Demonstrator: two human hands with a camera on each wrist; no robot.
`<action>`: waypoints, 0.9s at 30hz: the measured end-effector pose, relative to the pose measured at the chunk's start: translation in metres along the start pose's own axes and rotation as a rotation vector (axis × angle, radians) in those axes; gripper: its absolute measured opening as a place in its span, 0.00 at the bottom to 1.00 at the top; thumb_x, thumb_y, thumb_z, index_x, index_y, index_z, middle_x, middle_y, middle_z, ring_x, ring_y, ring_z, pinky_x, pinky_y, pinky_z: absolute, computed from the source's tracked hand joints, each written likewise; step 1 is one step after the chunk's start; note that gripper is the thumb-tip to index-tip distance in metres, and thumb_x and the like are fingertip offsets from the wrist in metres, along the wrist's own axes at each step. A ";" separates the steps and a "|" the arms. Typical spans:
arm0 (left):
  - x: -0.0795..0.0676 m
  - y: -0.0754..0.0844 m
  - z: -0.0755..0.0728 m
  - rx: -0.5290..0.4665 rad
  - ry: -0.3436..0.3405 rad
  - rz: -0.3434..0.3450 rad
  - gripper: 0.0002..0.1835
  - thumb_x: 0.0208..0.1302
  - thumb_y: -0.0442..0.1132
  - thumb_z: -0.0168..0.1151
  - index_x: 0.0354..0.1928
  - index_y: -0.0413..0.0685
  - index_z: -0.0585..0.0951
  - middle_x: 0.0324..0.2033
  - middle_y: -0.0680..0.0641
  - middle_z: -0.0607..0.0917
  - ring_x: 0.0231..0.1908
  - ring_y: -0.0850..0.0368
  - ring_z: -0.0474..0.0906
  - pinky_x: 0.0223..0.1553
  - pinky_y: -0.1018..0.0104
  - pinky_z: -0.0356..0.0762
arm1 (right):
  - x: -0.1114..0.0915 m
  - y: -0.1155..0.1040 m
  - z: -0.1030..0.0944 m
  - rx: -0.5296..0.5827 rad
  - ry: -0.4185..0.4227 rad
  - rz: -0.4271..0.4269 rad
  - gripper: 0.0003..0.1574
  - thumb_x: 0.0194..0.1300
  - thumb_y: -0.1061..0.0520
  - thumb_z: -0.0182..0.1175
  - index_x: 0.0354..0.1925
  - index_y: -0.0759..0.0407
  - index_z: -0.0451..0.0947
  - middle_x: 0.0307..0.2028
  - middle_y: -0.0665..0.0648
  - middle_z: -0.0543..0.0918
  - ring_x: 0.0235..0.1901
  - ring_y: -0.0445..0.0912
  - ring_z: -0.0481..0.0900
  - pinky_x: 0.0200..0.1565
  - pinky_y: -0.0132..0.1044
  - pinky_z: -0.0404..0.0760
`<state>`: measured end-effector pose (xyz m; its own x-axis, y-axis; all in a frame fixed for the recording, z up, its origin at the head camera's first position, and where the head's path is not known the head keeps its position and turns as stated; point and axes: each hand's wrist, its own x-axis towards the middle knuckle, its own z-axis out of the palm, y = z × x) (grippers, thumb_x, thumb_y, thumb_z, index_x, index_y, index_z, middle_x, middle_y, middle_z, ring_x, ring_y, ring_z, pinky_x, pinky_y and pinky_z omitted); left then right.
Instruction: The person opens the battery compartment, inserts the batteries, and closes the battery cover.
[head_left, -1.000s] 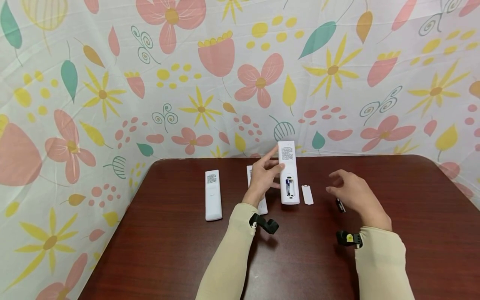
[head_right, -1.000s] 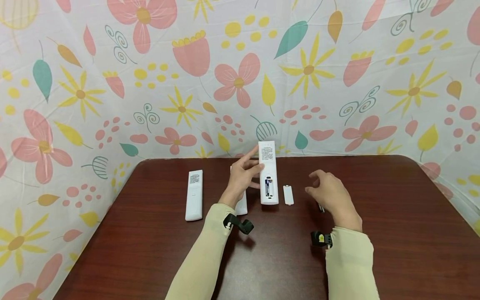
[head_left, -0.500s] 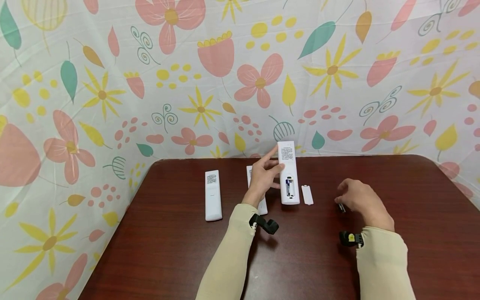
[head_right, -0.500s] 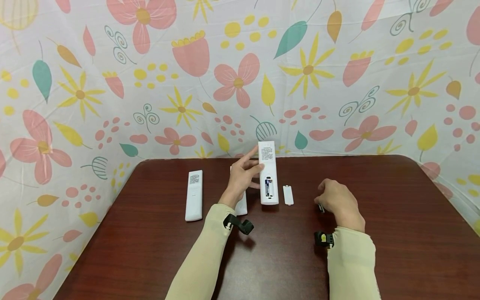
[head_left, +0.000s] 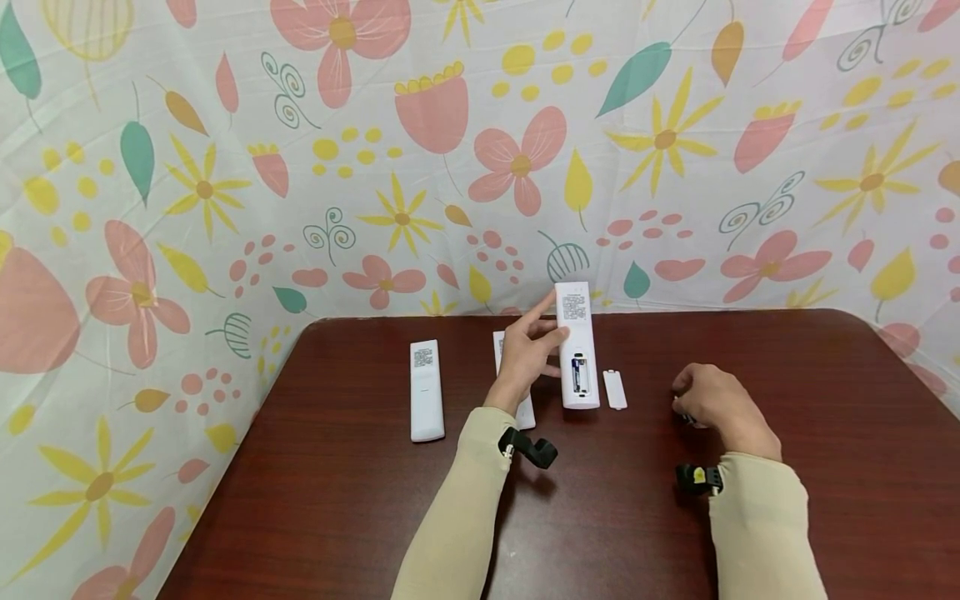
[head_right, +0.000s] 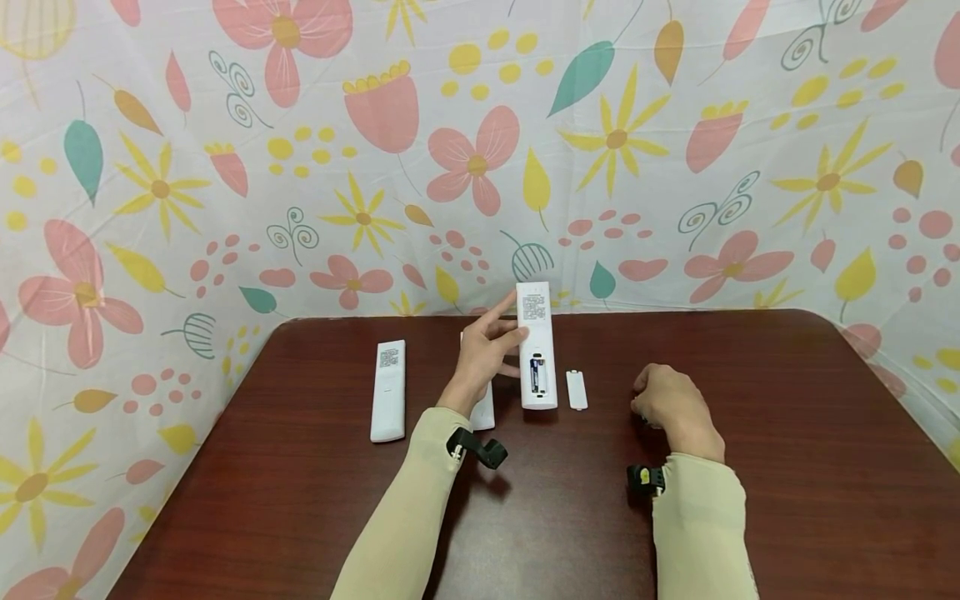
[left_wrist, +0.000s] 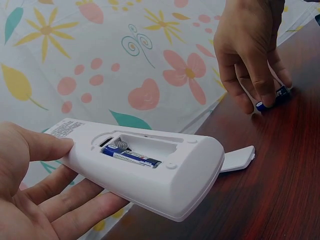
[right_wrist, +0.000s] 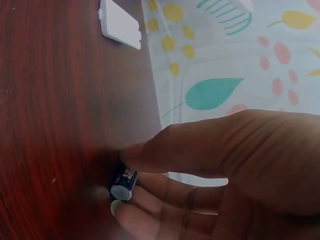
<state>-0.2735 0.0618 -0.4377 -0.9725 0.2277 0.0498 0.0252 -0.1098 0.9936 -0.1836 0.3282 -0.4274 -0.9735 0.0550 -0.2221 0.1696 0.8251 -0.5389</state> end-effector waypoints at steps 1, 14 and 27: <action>0.000 0.000 0.000 0.000 0.000 0.000 0.33 0.74 0.35 0.69 0.72 0.80 0.78 0.48 0.52 0.86 0.39 0.41 0.90 0.25 0.54 0.89 | 0.001 0.000 0.000 0.003 0.000 -0.003 0.18 0.66 0.69 0.62 0.51 0.79 0.74 0.37 0.70 0.81 0.30 0.54 0.81 0.34 0.48 0.84; -0.001 0.000 0.000 0.006 -0.004 0.007 0.33 0.74 0.35 0.69 0.73 0.78 0.77 0.48 0.52 0.86 0.37 0.46 0.90 0.27 0.52 0.89 | 0.004 0.000 0.007 0.099 0.065 -0.102 0.15 0.71 0.66 0.60 0.53 0.75 0.77 0.34 0.63 0.82 0.28 0.50 0.81 0.32 0.44 0.84; 0.000 0.000 -0.001 0.003 -0.005 0.011 0.33 0.74 0.35 0.69 0.75 0.73 0.76 0.48 0.52 0.86 0.38 0.45 0.90 0.26 0.53 0.89 | 0.008 -0.017 0.013 0.213 0.162 -0.209 0.16 0.73 0.65 0.63 0.56 0.70 0.79 0.41 0.63 0.83 0.29 0.49 0.85 0.31 0.36 0.85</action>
<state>-0.2734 0.0611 -0.4377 -0.9709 0.2317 0.0610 0.0363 -0.1091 0.9934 -0.1919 0.3070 -0.4308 -0.9994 -0.0004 0.0342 -0.0249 0.6929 -0.7206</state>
